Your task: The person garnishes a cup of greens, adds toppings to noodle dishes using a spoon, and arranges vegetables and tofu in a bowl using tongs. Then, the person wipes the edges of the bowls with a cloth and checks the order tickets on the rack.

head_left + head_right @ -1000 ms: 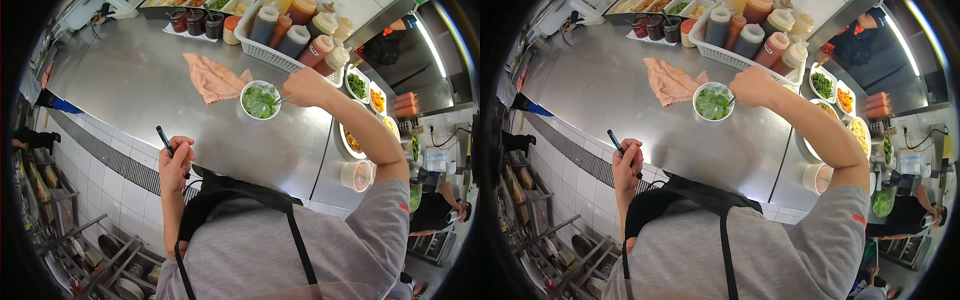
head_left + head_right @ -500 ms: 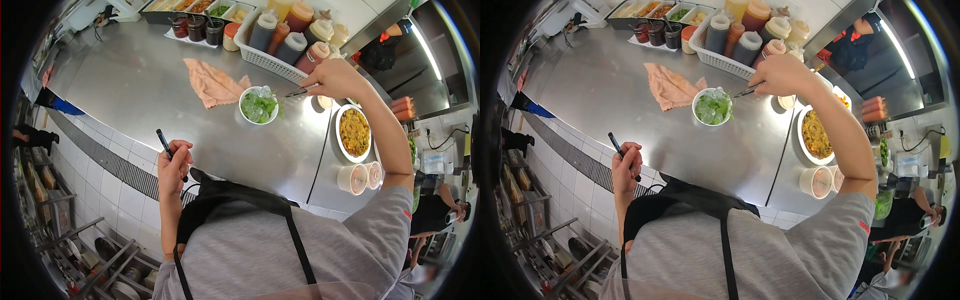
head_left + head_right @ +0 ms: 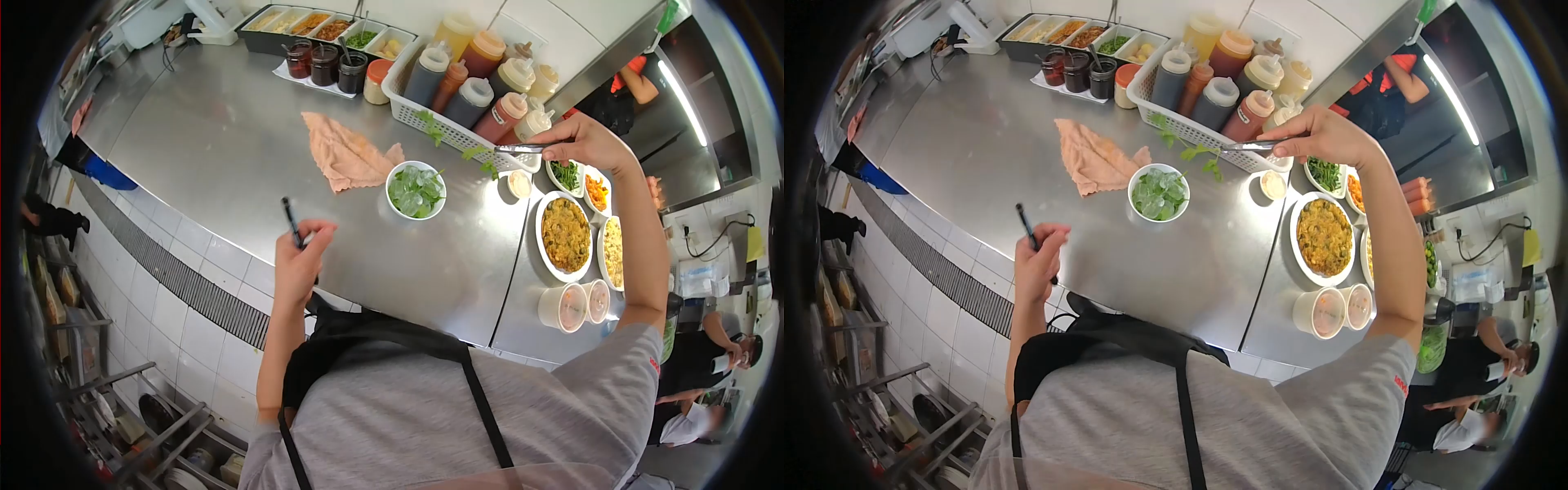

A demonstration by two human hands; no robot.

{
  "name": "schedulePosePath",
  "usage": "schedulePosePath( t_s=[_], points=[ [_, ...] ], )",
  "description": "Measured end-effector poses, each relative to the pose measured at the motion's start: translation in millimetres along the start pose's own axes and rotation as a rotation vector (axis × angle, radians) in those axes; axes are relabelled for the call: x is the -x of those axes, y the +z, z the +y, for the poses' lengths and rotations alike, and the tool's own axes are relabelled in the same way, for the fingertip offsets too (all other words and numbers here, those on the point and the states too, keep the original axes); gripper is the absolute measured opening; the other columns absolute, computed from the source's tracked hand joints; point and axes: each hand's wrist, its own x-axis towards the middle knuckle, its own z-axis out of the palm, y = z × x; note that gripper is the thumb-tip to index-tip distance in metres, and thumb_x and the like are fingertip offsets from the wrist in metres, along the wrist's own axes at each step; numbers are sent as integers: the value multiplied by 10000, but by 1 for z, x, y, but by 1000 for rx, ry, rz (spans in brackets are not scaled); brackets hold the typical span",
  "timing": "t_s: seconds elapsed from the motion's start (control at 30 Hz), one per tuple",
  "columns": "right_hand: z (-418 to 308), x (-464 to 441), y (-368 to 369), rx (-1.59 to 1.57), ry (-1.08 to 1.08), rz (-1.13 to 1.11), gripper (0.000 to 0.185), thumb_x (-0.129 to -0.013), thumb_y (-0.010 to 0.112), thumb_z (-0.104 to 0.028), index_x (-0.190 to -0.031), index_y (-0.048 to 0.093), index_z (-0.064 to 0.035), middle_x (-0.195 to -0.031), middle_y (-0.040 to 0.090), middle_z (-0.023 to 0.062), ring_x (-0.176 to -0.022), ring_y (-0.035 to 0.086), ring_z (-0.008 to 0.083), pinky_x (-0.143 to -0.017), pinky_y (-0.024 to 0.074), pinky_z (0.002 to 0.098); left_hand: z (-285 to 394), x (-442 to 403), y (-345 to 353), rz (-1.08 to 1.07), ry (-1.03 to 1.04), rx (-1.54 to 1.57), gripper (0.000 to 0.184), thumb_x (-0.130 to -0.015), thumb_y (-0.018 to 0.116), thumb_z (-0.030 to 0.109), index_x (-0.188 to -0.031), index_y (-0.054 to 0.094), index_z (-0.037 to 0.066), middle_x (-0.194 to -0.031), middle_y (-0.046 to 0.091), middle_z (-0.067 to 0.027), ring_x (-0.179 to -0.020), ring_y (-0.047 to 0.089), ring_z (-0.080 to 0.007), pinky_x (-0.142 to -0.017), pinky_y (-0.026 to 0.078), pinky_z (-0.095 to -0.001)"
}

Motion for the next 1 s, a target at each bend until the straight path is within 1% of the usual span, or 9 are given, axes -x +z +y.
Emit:
schedulePosePath(
  t_s=[0.13,0.23,0.4,0.53,0.6,0.7,0.87,0.93,1.0],
  points=[
    [4,-10,10,-32,8,-3,272,-776,655,-116,-1042,638,-62,-660,570,-30,-565,457,33,-493,386,190,24,-37,42,24,510,-390,118,-778,618,93,-864,620,13,-649,535,27,-508,396,-18,-447,299,-179],
    [-5,-13,20,-108,58,-7,273,-772,657,-113,-1039,639,-58,-631,539,-41,-550,446,34,-469,356,183,32,-63,69,-32,534,-348,131,-762,629,110,-854,627,16,-636,530,27,-542,413,-22,-476,337,-190],
    [5,-19,24,-217,72,-24,287,-782,640,-101,-1062,622,-43,-640,521,-42,-538,448,24,-418,295,167,33,-80,91,-259,267,-276,166,-751,642,146,-869,642,29,-656,533,26,-565,446,-22,-505,368,-188],
    [14,-18,22,-337,-1,-7,339,-763,668,-136,-1061,604,12,-650,578,-10,-486,462,22,-388,298,140,21,-90,92,-261,263,-109,202,-768,614,126,-935,637,13,-735,604,-11,-588,503,-19,-486,378,-163],
    [11,-14,20,-359,-30,-9,347,-764,669,-151,-1060,603,16,-637,572,-7,-480,454,24,-384,292,144,22,-89,88,-165,22,75,207,-785,599,141,-949,636,20,-606,529,53,-476,416,-9,-430,304,-173],
    [14,-12,19,-399,-82,-17,363,-765,670,-180,-1058,602,22,-609,554,-5,-470,442,27,-376,282,149,21,-90,73,-231,-83,74,187,-787,600,103,-956,627,27,-682,551,30,-518,424,-22,-445,304,-183],
    [18,-12,18,-451,-94,-45,319,-798,628,-120,-1082,588,19,-643,555,-16,-508,448,13,-371,269,138,16,-86,68,-208,-79,67,192,-773,620,139,-931,639,31,-689,561,31,-527,413,-17,-426,278,-205],
    [18,-10,18,-353,-55,-6,315,-803,623,-127,-1085,590,9,-637,549,-21,-509,449,11,-375,271,133,10,-87,64,-187,-83,53,195,-764,630,148,-917,643,28,-693,565,30,-528,407,-14,-419,268,-210],
    [20,-7,20,-341,-18,6,314,-802,624,-130,-1085,593,3,-635,545,-24,-511,449,11,-376,272,131,7,-87,61,-125,-65,43,194,-782,591,111,-952,633,26,-512,372,95,-394,242,-9,-369,163,-197]
  ],
)
